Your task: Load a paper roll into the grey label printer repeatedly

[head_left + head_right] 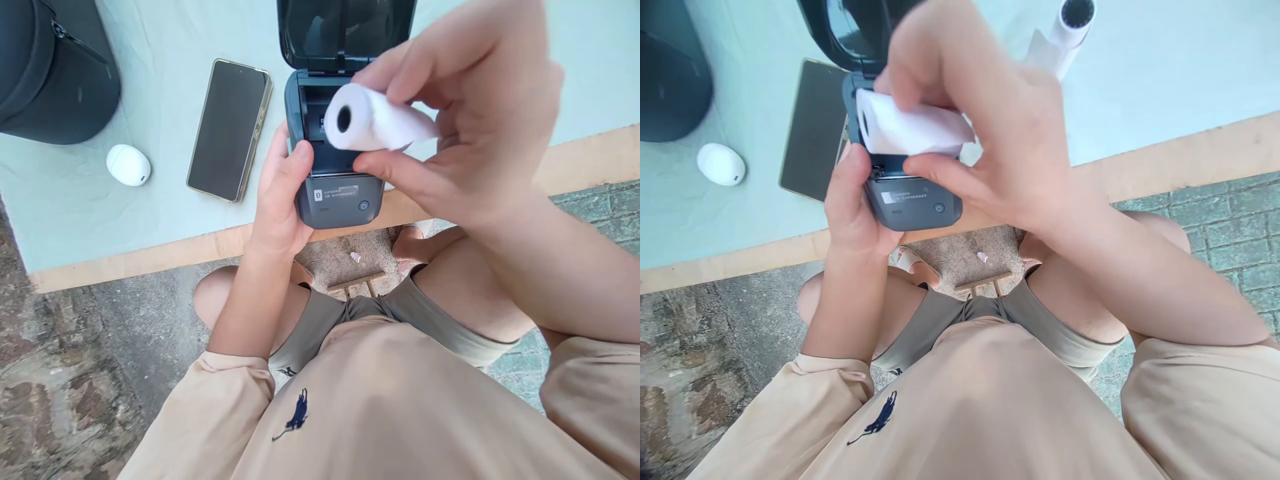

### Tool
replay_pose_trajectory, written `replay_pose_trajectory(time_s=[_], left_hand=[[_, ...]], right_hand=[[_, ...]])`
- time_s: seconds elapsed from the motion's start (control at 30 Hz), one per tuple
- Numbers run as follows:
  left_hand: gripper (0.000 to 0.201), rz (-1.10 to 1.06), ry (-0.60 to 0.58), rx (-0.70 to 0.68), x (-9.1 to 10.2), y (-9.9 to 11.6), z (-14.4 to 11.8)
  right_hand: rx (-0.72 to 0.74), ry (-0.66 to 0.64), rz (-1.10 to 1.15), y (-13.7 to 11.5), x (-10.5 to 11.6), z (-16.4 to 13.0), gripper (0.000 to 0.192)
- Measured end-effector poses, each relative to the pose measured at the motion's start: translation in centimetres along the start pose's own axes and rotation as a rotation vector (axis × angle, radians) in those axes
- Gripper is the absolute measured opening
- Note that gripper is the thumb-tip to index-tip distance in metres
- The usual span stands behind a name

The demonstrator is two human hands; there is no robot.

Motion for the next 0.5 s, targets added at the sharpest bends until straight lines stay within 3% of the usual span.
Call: replay_pose_trajectory(time_s=[0.1,0.17,0.33,0.43,0.5], left_hand=[[0.040,-0.013,-0.041,-0.011,0.0,-0.2,-0.1],[0.038,-0.007,-0.054,-0.008,-0.1,-0.3,-0.2],[0.034,-0.011,-0.066,0.009,-0.4,-0.2,-0.4],[0.031,-0.006,-0.070,0.005,-0.5,0.0,-0.3],[0.031,0.005,-0.069,-0.006,-0.4,0.0,-0.1]], right_hand=[[0.392,0.070,-0.442,-0.7,-0.2,-0.3,0.008],[0.490,0.093,-0.611,-0.9,-0.4,-0.3,0.009],[0.432,0.121,-0.699,-0.9,-0.6,0.0,0.016],[0.442,0.152,-0.784,-1.3,-0.7,-0.1,0.029],[0.467,0.108,-0.807,-1.5,-0.9,-0.3,0.040]])
Point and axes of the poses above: each hand's wrist, its own z-axis towards the middle knuckle, its own x-axis out of the back of the hand, y = z × x, the point moved 1 cm from there along z, towards the middle knuckle, and after that the axes turned 10 degrees about -z, right-handed, at the moved point
